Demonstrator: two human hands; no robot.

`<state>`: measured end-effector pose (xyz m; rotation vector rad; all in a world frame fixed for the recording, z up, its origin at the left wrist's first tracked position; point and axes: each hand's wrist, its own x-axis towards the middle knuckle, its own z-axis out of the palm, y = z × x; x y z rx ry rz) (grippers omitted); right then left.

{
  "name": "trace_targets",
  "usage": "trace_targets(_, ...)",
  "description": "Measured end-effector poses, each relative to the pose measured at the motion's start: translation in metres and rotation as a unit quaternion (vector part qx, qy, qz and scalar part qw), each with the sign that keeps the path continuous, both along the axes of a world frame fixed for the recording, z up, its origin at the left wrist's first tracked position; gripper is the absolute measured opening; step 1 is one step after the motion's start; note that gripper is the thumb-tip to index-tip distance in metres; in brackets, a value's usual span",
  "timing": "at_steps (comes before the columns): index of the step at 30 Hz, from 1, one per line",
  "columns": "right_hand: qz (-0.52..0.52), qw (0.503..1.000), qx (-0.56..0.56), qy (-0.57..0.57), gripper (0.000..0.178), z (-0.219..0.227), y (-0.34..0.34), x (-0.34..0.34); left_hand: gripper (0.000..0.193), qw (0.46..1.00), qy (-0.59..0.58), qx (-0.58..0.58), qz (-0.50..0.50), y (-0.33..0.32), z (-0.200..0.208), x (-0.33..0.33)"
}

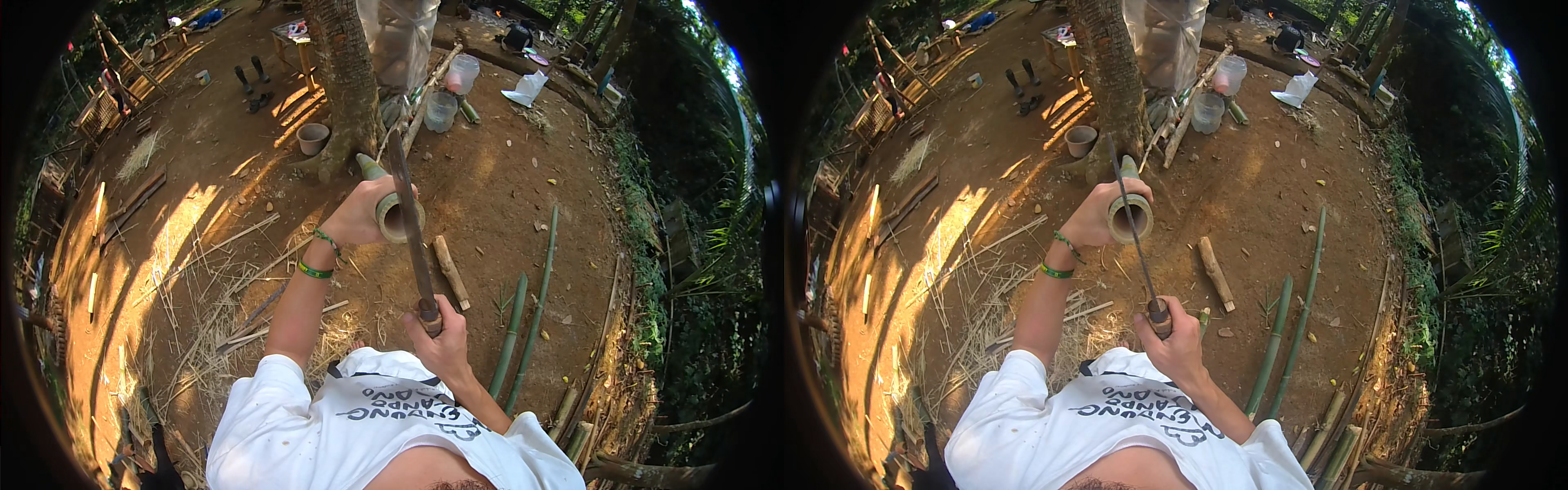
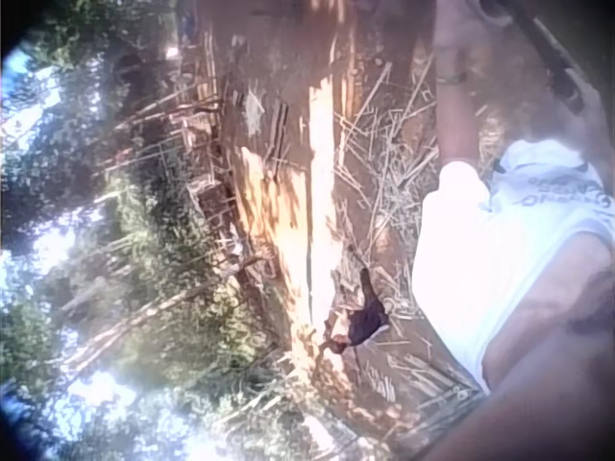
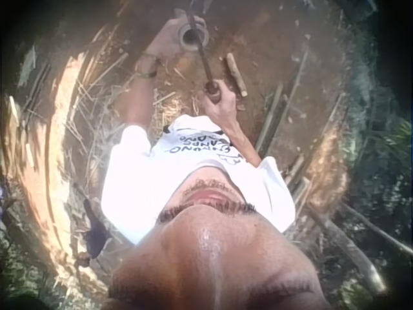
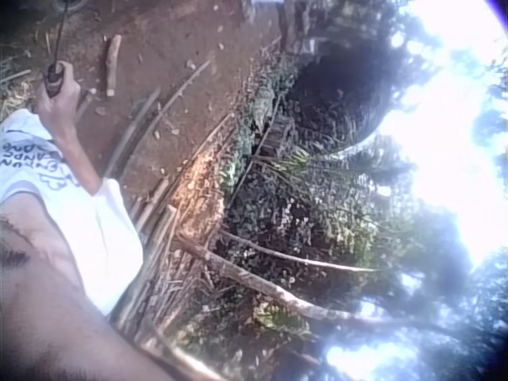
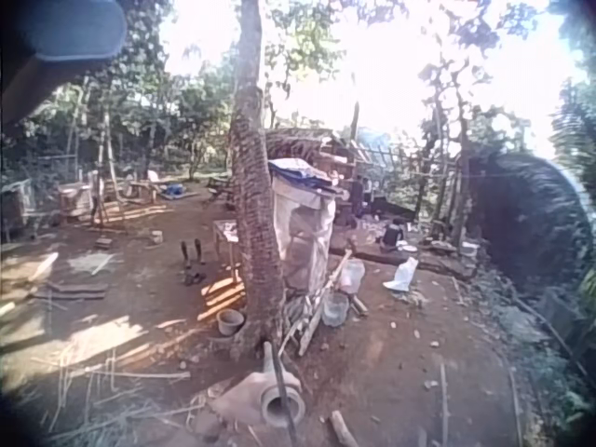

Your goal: The person uses a machete to split a long bamboo pole lengthwise into two halves. They then use a wooden mallet to drive the machete through the bamboo to complete the split. Finally, they use the machete to shave and smooth the edges of the split bamboo pieces.

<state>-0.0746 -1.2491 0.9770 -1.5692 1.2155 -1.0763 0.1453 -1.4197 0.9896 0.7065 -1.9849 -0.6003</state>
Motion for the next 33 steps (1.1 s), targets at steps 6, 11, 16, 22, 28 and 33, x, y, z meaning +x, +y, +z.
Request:
trace_targets(6, 0.008, 0.999, 0.023, 0.021, 0.021, 0.010, -0.003, 0.001, 0.050, 1.000, -0.006, 0.007, 0.014, 0.001, -0.004, 0.004)
trace_targets(11, 0.003, 0.999, 0.013, 0.032, 0.024, 0.008, -0.006, -0.001, 0.052, 1.000, -0.001, 0.007, 0.010, 0.003, -0.004, 0.000)
trace_targets(16, -0.008, 1.000, -0.011, 0.023, 0.023, 0.002, -0.007, 0.004, 0.054, 1.000, 0.005, 0.013, 0.014, 0.004, -0.001, -0.002)
trace_targets(22, -0.001, 1.000, 0.020, 0.008, 0.023, 0.011, -0.003, 0.007, 0.056, 0.999, -0.004, 0.029, 0.032, 0.005, -0.006, 0.001)
trace_targets(28, -0.006, 1.000, 0.019, -0.002, 0.023, 0.007, -0.007, 0.005, 0.065, 0.998, -0.017, 0.052, 0.040, 0.003, -0.006, 0.001)
trace_targets(33, -0.021, 1.000, 0.010, 0.001, 0.024, 0.010, -0.004, 0.020, 0.065, 0.997, -0.019, 0.066, 0.040, 0.001, -0.006, 0.010)
